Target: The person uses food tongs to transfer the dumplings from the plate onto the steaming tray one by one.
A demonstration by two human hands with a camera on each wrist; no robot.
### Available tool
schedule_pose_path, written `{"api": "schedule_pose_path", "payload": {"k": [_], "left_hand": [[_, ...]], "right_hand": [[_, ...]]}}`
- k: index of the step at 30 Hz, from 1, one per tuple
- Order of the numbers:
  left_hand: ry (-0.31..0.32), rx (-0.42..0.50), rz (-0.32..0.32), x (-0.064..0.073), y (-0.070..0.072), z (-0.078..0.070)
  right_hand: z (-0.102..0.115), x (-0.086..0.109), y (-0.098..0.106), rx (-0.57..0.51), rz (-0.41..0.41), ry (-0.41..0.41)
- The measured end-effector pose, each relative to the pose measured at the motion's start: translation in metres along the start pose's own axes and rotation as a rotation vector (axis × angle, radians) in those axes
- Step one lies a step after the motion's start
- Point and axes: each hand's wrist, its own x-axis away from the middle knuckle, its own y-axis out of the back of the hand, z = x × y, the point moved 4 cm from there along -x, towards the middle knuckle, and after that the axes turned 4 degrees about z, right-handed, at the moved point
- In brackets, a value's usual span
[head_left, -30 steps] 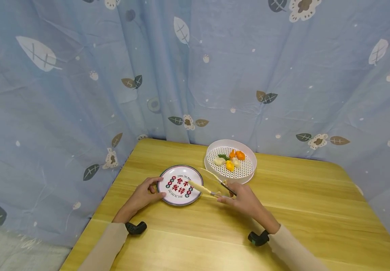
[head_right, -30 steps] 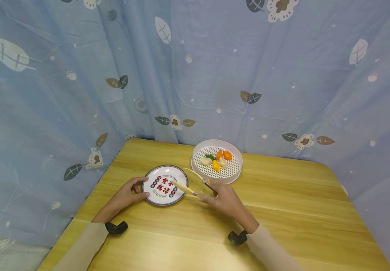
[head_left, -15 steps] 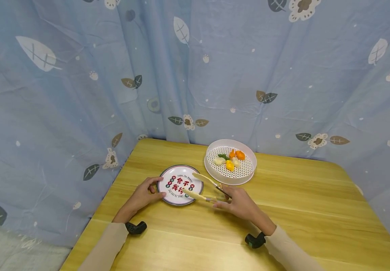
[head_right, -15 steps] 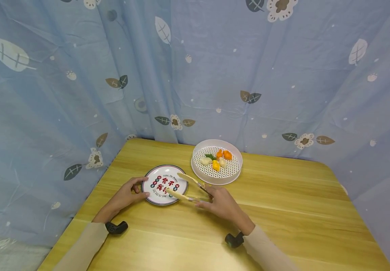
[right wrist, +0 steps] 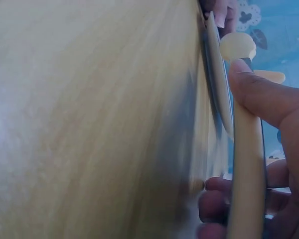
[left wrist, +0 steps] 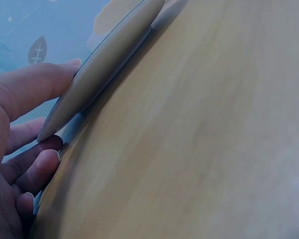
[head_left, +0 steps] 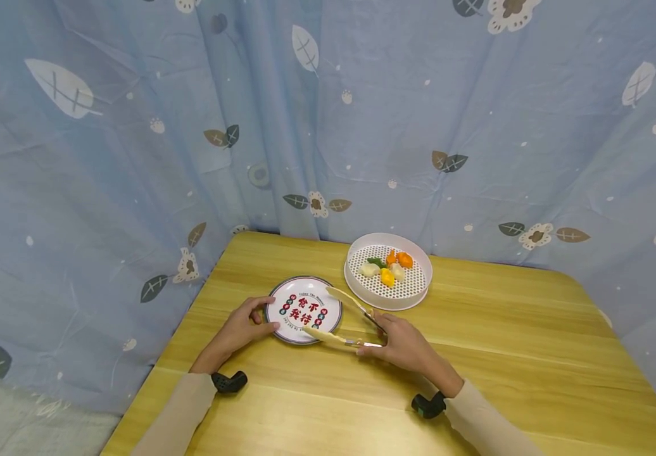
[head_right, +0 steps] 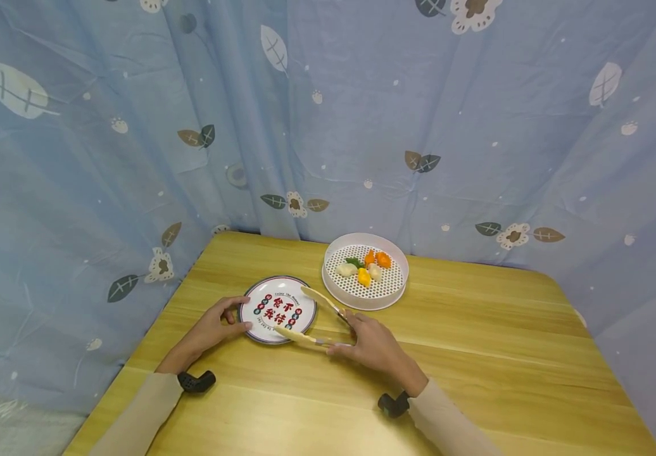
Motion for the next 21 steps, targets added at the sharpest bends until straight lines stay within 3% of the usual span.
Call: {"api": "schedule_pose_path", "payload": {"k": [5,13,21], "left_hand": [[0.005,0.01,0.002,0.0,0.0,0.0],[0.009,0.013,0.005,0.001,-0.001,-0.001],[0.031,0.015,0.019,0.0,0.001,-0.001]], "right_hand": [[0.001,0.001,0.001,0.079,-0.018,-0.02],[0.003,0.006,0.001,0.076,-0.041,-0.011],[-0.001,0.007,0.01,0.062,0.015,0.0]]}}
